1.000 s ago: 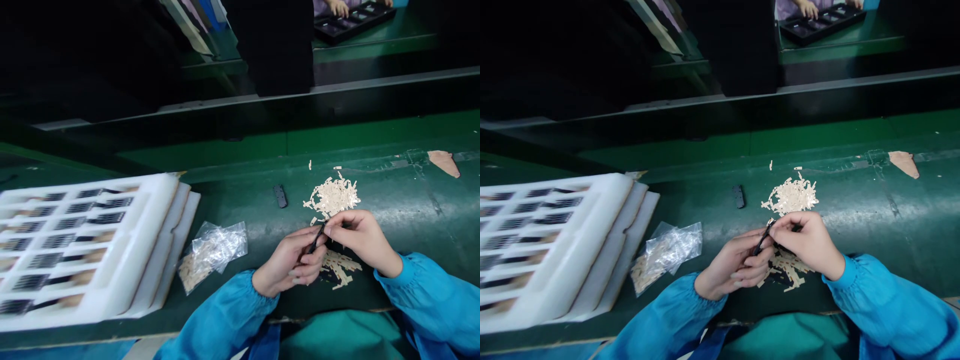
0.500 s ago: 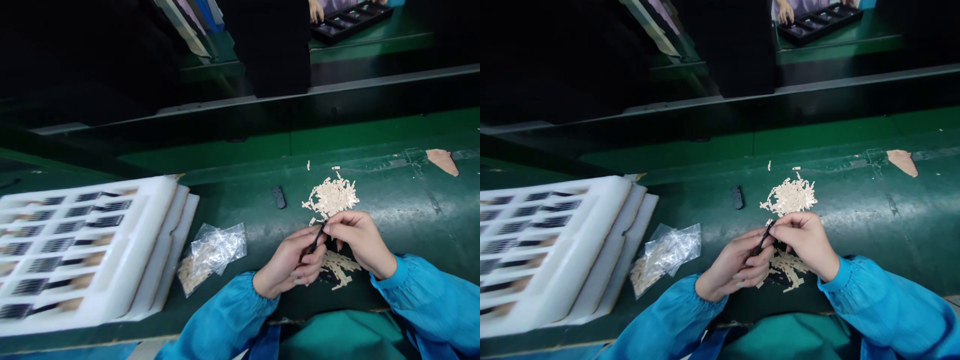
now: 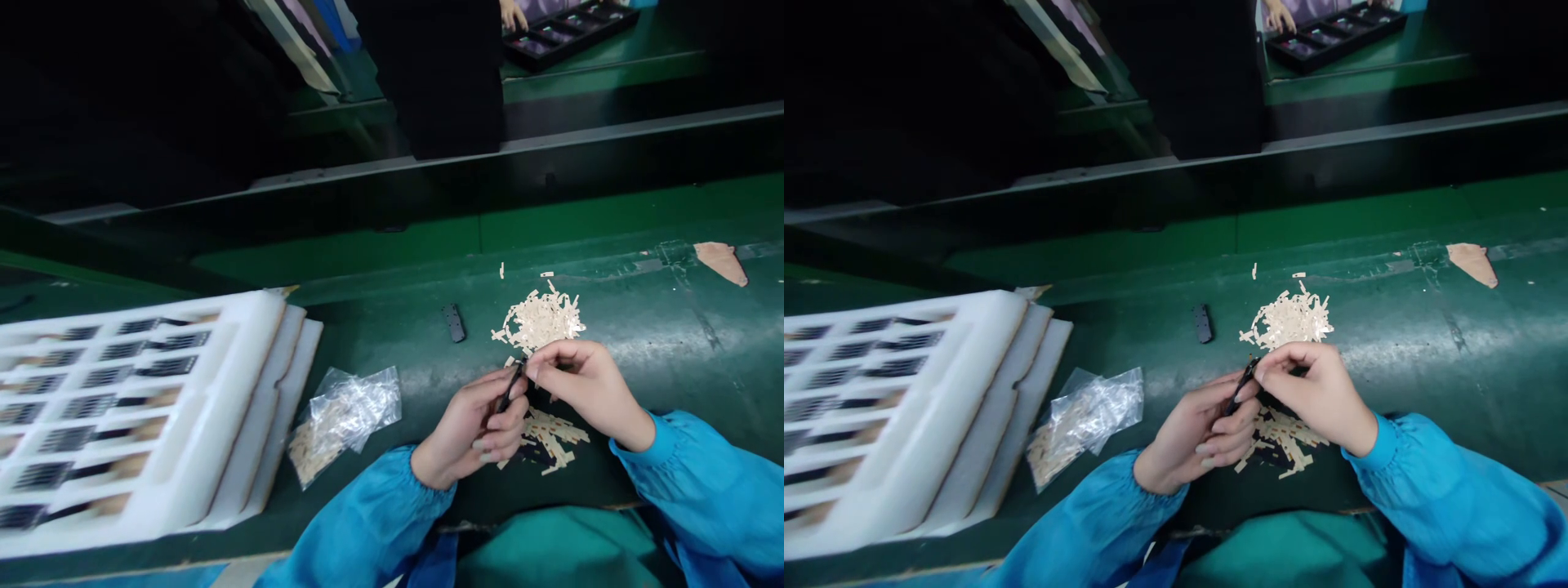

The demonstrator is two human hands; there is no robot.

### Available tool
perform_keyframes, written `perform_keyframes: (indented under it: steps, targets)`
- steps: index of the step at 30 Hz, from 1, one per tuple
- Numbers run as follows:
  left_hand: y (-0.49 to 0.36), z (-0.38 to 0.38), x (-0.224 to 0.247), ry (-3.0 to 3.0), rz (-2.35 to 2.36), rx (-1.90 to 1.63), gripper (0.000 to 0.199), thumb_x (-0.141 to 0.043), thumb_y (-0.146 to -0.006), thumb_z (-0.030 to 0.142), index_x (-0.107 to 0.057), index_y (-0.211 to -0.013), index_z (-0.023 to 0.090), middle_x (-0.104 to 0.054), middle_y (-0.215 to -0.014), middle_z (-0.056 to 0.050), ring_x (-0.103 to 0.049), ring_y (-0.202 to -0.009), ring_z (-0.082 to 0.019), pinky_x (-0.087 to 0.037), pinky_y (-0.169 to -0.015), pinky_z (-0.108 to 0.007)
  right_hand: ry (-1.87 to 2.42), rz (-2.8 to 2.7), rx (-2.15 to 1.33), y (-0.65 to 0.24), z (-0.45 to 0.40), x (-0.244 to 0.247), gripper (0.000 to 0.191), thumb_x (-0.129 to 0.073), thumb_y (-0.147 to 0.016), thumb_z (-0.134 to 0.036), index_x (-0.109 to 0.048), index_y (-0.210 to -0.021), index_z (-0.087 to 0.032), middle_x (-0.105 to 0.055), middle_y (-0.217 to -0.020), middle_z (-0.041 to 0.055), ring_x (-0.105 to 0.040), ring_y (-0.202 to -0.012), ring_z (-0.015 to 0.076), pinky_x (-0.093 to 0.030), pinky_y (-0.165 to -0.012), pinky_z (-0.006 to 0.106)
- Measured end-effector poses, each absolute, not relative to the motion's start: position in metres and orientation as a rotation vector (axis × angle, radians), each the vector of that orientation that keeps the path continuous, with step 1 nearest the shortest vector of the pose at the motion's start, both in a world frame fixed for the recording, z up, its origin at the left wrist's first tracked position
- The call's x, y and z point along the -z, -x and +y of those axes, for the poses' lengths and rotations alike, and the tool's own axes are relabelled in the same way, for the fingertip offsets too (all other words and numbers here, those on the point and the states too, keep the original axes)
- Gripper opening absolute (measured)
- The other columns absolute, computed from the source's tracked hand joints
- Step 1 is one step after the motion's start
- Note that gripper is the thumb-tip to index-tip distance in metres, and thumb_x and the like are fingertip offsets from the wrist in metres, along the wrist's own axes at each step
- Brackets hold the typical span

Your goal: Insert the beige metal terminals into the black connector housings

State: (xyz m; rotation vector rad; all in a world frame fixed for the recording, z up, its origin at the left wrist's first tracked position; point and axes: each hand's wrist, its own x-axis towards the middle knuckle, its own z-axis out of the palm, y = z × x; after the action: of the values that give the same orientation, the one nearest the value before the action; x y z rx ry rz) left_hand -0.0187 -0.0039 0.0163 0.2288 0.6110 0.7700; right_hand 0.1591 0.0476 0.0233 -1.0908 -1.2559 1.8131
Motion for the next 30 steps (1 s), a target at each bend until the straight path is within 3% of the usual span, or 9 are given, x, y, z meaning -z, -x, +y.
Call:
perform_keyframes:
  steps: [2, 7, 15, 30]
  targets:
    - [0.019, -0.004, -0.015, -0.233, 0.601, -0.745, 0.017, -0.050, -0.097, 0.026, -0.047, -0.082, 0.019, -0.032, -0.049, 0.011, -0.012, -0.031, -0.004, -0.024, -0.032, -0.013, 1.042, -1.333, -1.902, -0.162, 0.050, -0.027, 0.012, -0.072, -0.083, -0.027, -0.078, -0.077, -0.019, -0.076, -0.076, 0.0042, -0.069, -0.072, 0.0191, -0.056, -0.071, 0.032]
    - [0.018, -0.004, -0.014, -0.291, 0.663, -0.680, 0.016, -0.048, -0.097, 0.025, -0.047, -0.082, 0.020, -0.030, -0.048, 0.011, -0.013, -0.030, -0.005, -0.023, -0.031, -0.014, 1.102, -1.422, -2.003, -0.169, 0.056, -0.029, 0.011, -0.072, -0.082, -0.025, -0.080, -0.077, -0.019, -0.073, -0.068, 0.0022, -0.063, -0.061, 0.0158, -0.048, -0.054, 0.026]
    - [0.014, -0.006, -0.017, -0.346, 0.775, -0.685, 0.015, -0.049, -0.097, 0.027, -0.049, -0.084, 0.020, -0.031, -0.047, 0.011, -0.017, -0.030, -0.006, -0.025, -0.032, -0.015, 1.103, -1.441, -2.059, -0.171, 0.059, -0.029, 0.015, -0.071, -0.083, -0.024, -0.081, -0.073, -0.019, -0.071, -0.065, 0.0020, -0.061, -0.058, 0.0130, -0.044, -0.051, 0.022]
    - [0.010, -0.009, -0.021, -0.396, 0.852, -0.685, 0.018, -0.048, -0.098, 0.031, -0.045, -0.083, 0.021, -0.032, -0.048, 0.011, -0.018, -0.032, -0.006, -0.027, -0.032, -0.015, 1.071, -1.463, -1.925, -0.167, 0.053, -0.025, 0.016, -0.065, -0.080, -0.021, -0.076, -0.070, -0.018, -0.071, -0.066, 0.0021, -0.061, -0.062, 0.0158, -0.046, -0.060, 0.026]
